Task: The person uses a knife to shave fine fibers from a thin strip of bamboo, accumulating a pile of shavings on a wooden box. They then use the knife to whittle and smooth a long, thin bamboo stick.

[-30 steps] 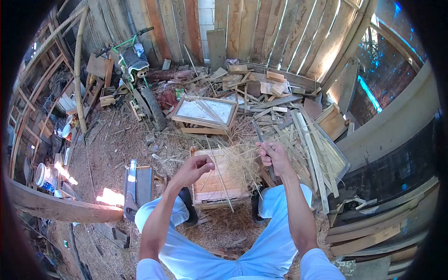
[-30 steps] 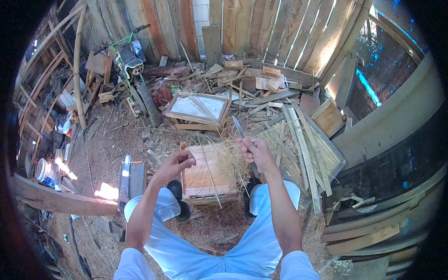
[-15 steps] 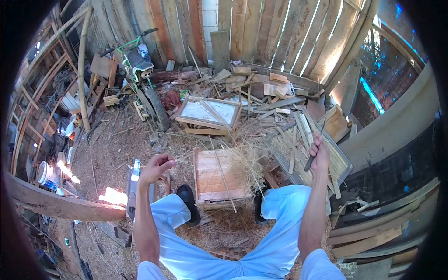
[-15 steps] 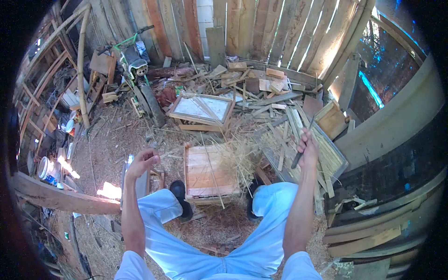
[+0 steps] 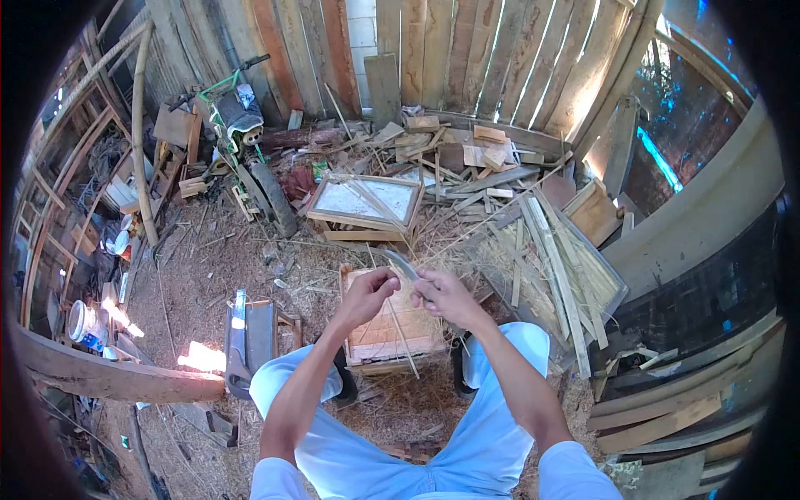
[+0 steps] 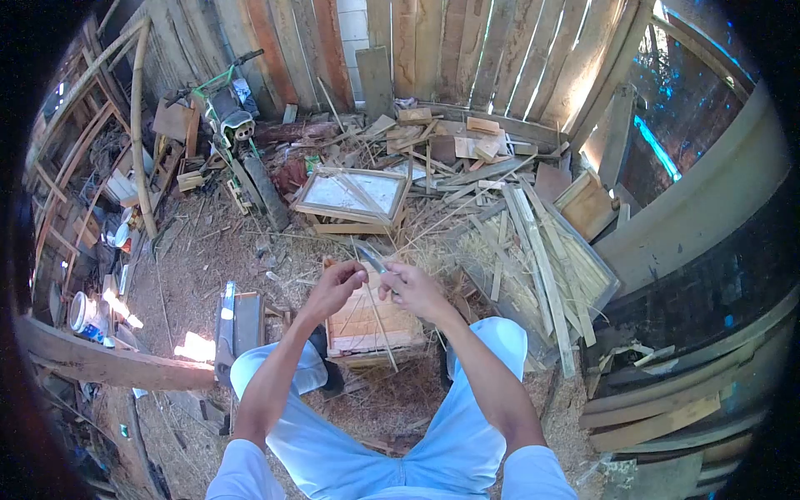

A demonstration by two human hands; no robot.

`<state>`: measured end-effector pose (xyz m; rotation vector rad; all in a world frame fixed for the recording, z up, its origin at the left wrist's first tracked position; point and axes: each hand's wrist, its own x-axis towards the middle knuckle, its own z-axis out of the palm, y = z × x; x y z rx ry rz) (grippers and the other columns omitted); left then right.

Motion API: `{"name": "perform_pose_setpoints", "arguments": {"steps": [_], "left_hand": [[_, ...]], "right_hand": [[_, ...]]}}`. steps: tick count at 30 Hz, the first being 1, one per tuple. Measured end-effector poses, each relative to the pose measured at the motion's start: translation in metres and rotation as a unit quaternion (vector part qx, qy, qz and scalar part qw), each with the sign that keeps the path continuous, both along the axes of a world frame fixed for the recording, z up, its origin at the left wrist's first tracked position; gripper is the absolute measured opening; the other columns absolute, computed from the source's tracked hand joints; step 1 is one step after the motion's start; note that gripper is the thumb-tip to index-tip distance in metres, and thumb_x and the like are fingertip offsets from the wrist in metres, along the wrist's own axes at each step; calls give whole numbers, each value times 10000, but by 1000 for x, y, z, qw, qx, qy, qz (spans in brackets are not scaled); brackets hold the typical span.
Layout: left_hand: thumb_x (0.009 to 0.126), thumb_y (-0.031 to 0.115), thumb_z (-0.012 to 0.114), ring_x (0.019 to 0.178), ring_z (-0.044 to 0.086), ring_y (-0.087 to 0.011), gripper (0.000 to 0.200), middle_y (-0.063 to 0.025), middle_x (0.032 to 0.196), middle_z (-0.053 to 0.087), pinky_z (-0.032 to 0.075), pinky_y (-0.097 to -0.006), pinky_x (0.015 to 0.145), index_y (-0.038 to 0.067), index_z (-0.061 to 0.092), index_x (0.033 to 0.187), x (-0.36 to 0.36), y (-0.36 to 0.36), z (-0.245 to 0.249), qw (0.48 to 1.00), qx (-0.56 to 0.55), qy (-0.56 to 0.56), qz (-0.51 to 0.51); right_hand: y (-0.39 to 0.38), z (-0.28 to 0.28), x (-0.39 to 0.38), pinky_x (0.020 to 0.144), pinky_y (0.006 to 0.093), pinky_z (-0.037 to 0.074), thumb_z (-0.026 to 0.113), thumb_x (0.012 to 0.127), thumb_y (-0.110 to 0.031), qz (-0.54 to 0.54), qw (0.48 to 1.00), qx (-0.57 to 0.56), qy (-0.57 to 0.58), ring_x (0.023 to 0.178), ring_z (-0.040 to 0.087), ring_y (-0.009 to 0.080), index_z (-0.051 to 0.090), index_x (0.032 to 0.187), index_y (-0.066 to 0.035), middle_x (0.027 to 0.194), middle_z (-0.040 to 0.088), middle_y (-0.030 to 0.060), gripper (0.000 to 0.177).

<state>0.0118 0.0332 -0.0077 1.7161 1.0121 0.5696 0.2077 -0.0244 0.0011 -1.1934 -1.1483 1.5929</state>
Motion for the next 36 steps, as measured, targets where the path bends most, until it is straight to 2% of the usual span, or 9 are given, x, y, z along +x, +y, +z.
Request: {"name": "perform_pose_setpoints", "arguments": {"steps": [2, 8, 12, 14, 17, 21, 23, 30, 36], "left_hand": [[905, 147, 557, 705, 488, -78, 156, -9, 764, 591, 405, -258, 637, 13, 615, 961, 8, -3, -3, 996, -7, -83, 5], [911, 107, 520, 608, 499, -128, 224, -109, 669, 564, 414, -290, 583, -11, 586, 1090, 15, -15, 7, 995, 99, 11, 0], [927, 118, 509, 623, 457, -94, 189, -57, 691, 554, 388, -271, 574, 0, 593, 1048, 19, -24, 12, 997, 82, 4, 5], [903, 95, 504, 526, 528, -229, 218, -182, 629, 561, 415, -334, 535, -6, 594, 1074, 19, -23, 9, 993, 115, -4, 25], [889, 117, 515, 555, 573, -308, 221, -200, 637, 577, 423, -377, 533, 16, 604, 1065, 18, -28, 16, 984, 172, 23, 40], [877, 140, 525, 613, 596, -348, 192, -199, 665, 592, 433, -413, 545, 38, 616, 1012, 11, -23, 22, 979, 191, 68, 18], [877, 108, 535, 551, 535, -246, 114, -151, 638, 553, 417, -340, 542, 5, 584, 879, 8, -22, 25, 977, 203, 69, 12], [853, 87, 549, 616, 583, -316, 85, -156, 709, 595, 440, -360, 566, 10, 582, 872, -7, -18, 30, 964, 262, 50, 11], [845, 64, 558, 651, 603, -331, 63, -158, 743, 612, 450, -383, 567, 18, 591, 874, 2, -22, 23, 952, 303, 38, 6]], "right_hand": [[5, -13, -4, 424, 170, 283, 461, 971, -198, 18, 998, 15, 53, 497, 374, 21, 546, 1031, -33, 729, 555, 7, 195], [-1, -4, -5, 443, 155, 287, 481, 973, -236, -9, 995, 6, 101, 524, 367, 20, 532, 1070, -13, 739, 533, 6, 249], [0, -9, -7, 449, 157, 294, 488, 970, -258, -13, 994, 8, 107, 526, 370, 22, 544, 1053, -12, 739, 535, 7, 265], [0, -11, -10, 433, 163, 282, 468, 976, -224, -27, 995, 13, 91, 509, 356, 26, 532, 1193, -14, 725, 532, -3, 309], [-1, -11, -11, 438, 160, 285, 473, 975, -226, -23, 994, 15, 108, 514, 359, 24, 540, 1184, -11, 730, 531, -9, 308], [-2, -6, -4, 442, 157, 287, 485, 969, -244, -33, 987, 0, 156, 518, 365, 21, 549, 1169, -3, 736, 528, -17, 320], [0, -3, 4, 445, 156, 290, 500, 963, -258, -70, 983, 0, 167, 516, 371, 19, 555, 1151, 6, 734, 523, -23, 330], [0, 4, 31, 443, 159, 293, 526, 948, -272, -100, 973, 15, 207, 506, 375, 17, 549, 1148, 11, 736, 524, -25, 348], [-8, 1, 11, 438, 165, 293, 525, 949, -272, -51, 976, -13, 211, 502, 375, 21, 535, 1176, -5, 747, 529, -18, 350]]}}
